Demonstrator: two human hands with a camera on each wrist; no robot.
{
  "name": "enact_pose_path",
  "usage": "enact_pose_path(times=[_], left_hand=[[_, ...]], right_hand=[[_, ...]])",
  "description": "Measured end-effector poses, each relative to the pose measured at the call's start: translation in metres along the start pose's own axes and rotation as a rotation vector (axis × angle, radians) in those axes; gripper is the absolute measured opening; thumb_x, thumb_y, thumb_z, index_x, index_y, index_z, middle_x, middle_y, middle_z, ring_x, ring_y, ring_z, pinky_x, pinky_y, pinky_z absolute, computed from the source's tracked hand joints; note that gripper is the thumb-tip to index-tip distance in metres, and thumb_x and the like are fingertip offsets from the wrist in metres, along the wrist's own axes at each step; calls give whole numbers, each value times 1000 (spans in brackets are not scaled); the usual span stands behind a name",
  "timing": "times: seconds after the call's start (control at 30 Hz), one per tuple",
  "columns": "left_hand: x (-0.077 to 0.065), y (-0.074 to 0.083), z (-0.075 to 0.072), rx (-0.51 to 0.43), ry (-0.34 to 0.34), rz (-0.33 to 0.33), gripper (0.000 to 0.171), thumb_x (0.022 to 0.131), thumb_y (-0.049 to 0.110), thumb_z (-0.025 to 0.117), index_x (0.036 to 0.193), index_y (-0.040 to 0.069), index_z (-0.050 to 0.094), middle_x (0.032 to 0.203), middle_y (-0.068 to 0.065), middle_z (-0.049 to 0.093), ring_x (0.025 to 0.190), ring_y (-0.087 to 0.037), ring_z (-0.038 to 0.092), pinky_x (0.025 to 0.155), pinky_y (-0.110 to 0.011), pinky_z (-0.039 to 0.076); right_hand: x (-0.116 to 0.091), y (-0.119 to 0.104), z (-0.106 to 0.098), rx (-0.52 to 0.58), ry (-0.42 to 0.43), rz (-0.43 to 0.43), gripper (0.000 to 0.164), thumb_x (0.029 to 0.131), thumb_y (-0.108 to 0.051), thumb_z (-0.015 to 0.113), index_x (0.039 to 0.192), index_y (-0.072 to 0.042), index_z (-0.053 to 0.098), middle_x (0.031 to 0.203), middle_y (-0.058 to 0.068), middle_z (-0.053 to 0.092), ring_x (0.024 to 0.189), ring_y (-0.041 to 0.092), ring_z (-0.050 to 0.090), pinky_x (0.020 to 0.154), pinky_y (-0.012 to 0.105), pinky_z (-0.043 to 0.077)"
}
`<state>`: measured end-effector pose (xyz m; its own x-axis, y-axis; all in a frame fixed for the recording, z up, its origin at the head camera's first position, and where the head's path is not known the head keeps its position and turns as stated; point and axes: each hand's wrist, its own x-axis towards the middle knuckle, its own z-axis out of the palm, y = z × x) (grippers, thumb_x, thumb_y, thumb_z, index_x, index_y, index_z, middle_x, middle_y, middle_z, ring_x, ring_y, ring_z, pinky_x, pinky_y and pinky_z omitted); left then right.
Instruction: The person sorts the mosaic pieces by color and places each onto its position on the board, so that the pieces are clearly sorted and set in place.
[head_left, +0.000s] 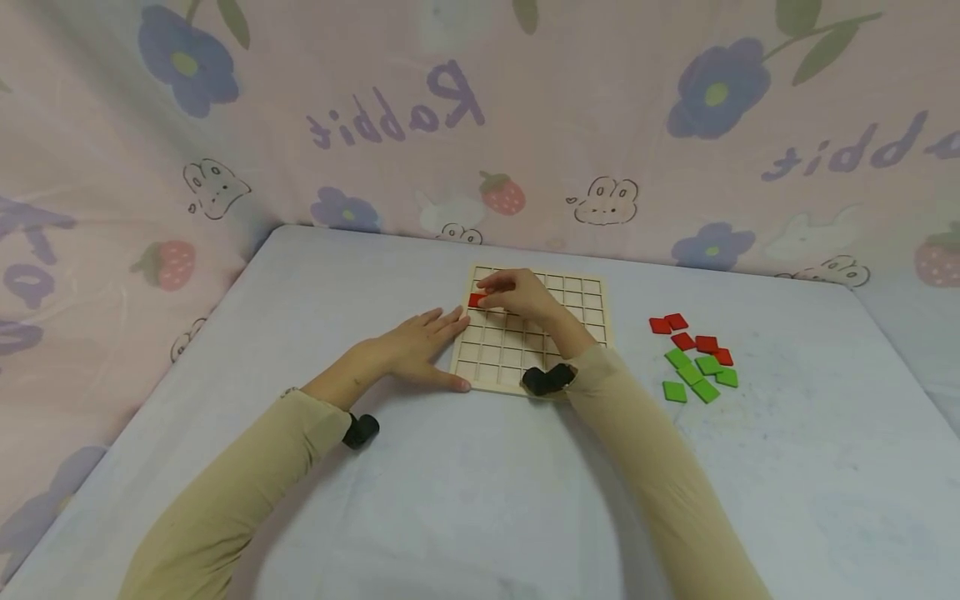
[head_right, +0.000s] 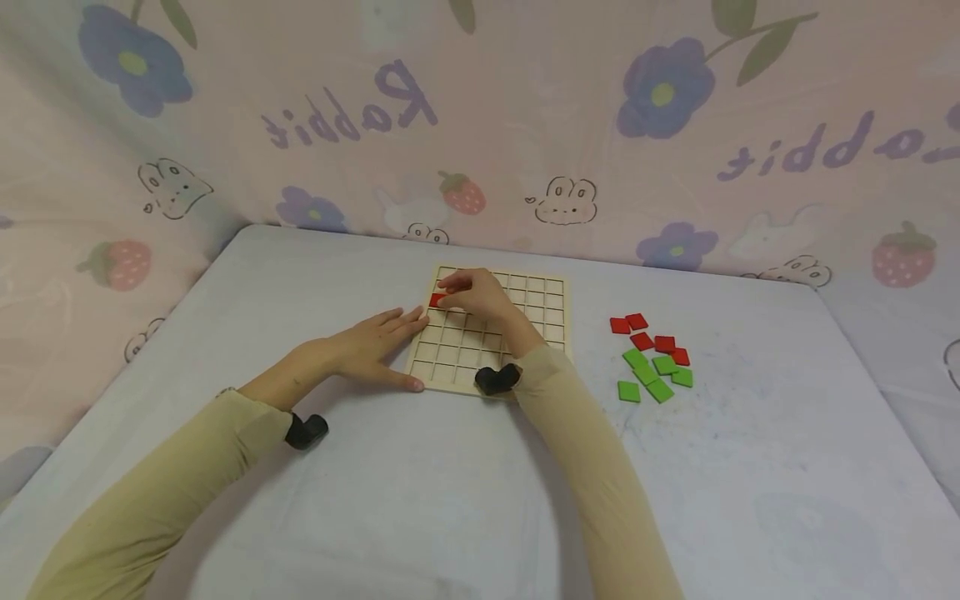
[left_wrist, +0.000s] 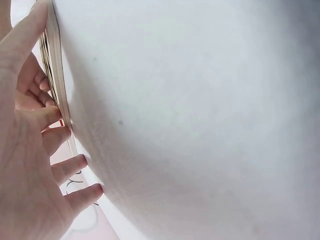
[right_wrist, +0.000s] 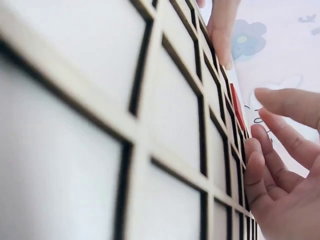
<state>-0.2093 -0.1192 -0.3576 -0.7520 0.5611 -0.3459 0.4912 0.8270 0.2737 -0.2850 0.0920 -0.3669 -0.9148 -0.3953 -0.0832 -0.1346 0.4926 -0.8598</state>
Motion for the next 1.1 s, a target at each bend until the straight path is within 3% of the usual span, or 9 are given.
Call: enact_pose_path(times=[0.27, 0.7, 1.1], left_hand=[[1, 0, 2, 4, 8, 7, 105, 81, 70, 57, 156, 15, 7, 163, -3, -1, 149, -34, 2, 120, -52, 9], [0, 1, -1, -3, 7, 4, 104, 82, 69, 57, 155, 14, 8, 163, -4, -1, 149, -35, 2, 119, -53, 10], [-2, 2, -2, -10, 12, 6, 104, 82, 68, 59, 155, 14, 8, 163, -4, 0, 148, -36, 3, 119, -53, 10]], right_hand=[[-9, 0, -2, 73, -6, 16, 38, 87, -19, 70, 123, -6, 64, 117, 12, 63, 102, 19, 57, 80, 24, 48], [-24, -4, -15, 61, 7, 6, 40, 88, -18, 68, 124, -2, 62, 122, 17, 61, 108, 25, 57, 84, 28, 48], [-30, 8, -27, 16, 31, 9, 40, 88, -21, 68, 124, -5, 62, 120, 13, 63, 108, 23, 58, 87, 32, 49]])
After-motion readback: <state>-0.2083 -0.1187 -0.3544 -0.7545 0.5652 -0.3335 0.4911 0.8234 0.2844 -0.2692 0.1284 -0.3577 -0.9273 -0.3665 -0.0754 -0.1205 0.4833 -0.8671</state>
